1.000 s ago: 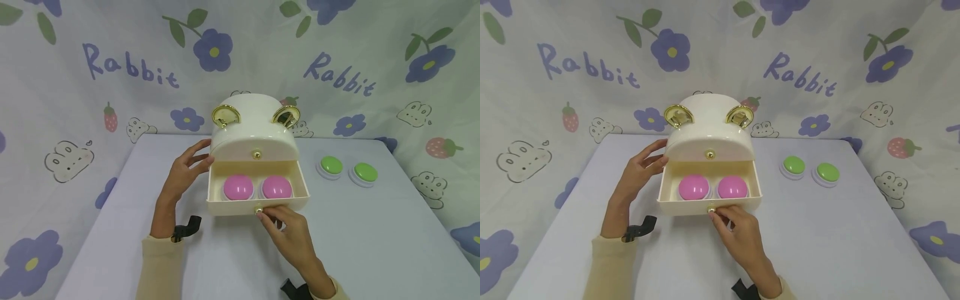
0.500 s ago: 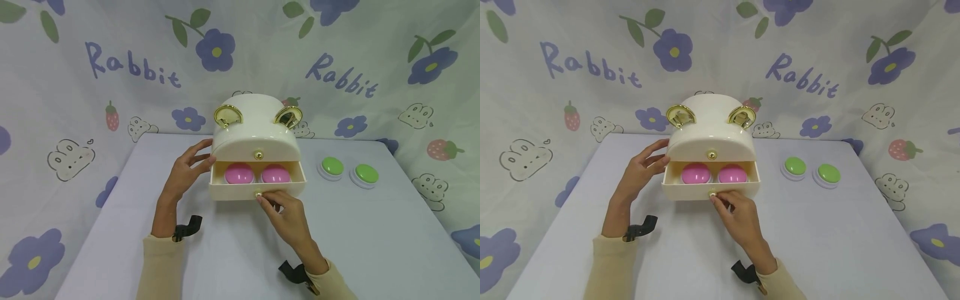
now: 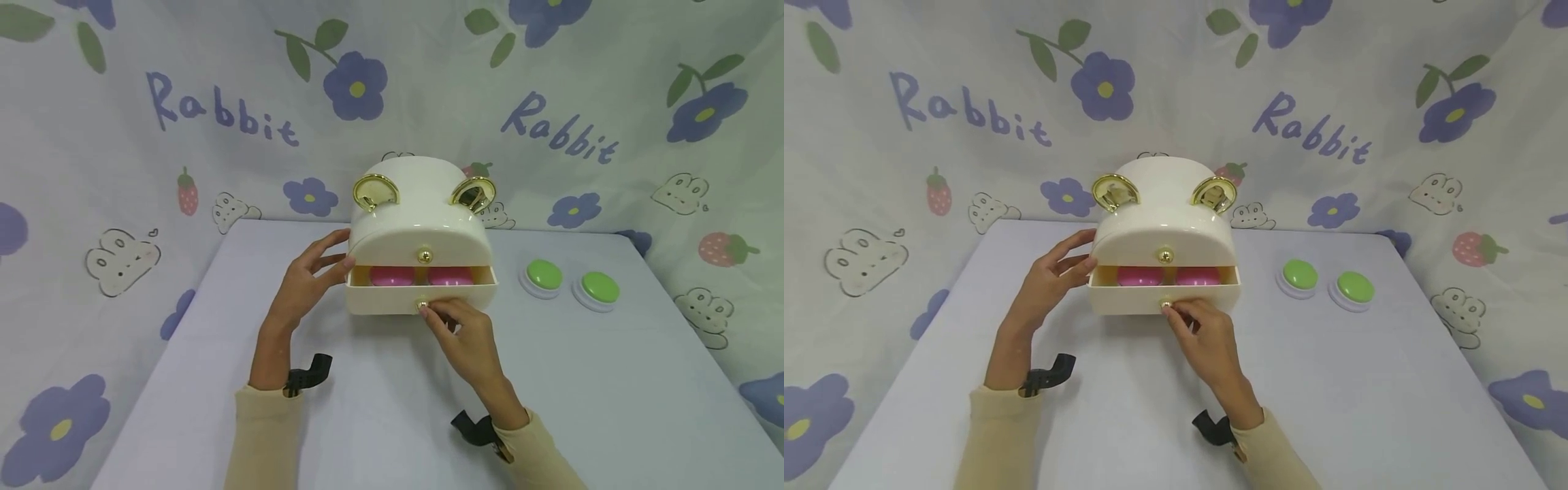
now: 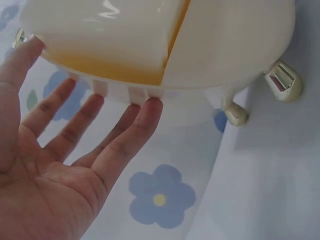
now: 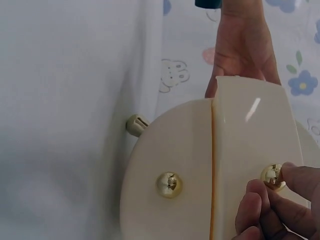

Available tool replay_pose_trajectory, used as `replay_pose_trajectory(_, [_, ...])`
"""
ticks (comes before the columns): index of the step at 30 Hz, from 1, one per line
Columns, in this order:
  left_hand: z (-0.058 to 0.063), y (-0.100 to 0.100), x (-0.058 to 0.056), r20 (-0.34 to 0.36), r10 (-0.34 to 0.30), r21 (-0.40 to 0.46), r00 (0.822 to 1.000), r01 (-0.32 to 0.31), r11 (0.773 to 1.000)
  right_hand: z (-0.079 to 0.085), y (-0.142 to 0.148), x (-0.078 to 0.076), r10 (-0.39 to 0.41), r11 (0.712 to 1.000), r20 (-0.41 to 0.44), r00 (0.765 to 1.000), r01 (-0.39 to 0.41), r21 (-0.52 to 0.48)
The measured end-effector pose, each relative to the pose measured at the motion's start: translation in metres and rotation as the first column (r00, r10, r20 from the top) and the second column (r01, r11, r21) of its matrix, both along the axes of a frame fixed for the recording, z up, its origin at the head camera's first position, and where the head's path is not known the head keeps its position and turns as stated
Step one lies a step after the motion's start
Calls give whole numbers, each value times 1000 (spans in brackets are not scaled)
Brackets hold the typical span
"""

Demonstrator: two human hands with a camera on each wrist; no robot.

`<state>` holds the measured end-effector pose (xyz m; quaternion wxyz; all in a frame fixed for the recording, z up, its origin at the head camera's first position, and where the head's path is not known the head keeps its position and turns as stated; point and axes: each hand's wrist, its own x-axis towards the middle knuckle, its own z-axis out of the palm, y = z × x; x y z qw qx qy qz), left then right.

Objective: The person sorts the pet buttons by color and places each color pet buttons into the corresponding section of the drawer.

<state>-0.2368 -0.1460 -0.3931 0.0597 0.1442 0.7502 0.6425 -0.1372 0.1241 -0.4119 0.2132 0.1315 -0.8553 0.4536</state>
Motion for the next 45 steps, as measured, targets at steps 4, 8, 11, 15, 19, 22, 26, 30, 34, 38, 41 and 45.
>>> replay_pose_trajectory(4, [-2,1,0,16,0,-2,1000,0,1000,-1,0,-5,-11,1000,-2,1000,11,6])
replay_pose_trajectory(8, [-1,0,0,21,2,22,1000,-3,1000,-2,0,-9,-9,1000,-2,1000,9,0])
replay_pose_trajectory(11, [0,-1,0,18,0,46,1000,-1,999,-2,0,-13,-10,1000,-1,1000,10,0])
replay_pose_trajectory(15, [1,-1,1,15,-5,60,1000,5,998,-2,0,-17,-11,1000,2,1000,11,0])
replay_pose_trajectory(19, [0,-1,0,18,-9,70,1000,8,998,-3,-1,-21,-9,1000,0,1000,9,-5])
replay_pose_trajectory(22, [-2,-2,-1,18,-5,64,1000,4,998,-3,-1,-25,-6,1000,-3,1000,6,-17])
replay_pose_trajectory(26, [-3,-2,-1,16,-2,55,1000,1,999,-4,-3,-29,-8,999,-12,1000,7,-38])
replay_pose_trajectory(30, [-4,-2,-1,21,-5,62,1000,4,998,-7,-4,-31,-11,999,-24,1000,10,-44])
replay_pose_trajectory(34, [-3,-2,0,21,1,50,1000,-2,999,-9,-3,-31,-23,999,33,999,24,-29])
replay_pose_trajectory(38, [-2,-2,0,11,8,38,1000,-9,999,-26,0,-31,-26,999,290,957,35,-26])
replay_pose_trajectory(41, [-1,-2,-1,8,6,37,1000,-7,999,-50,2,-35,22,990,474,880,45,-130])
replay_pose_trajectory(45, [4,0,-2,25,-8,35,1000,7,999,-73,-2,-40,118,927,514,850,91,-363])
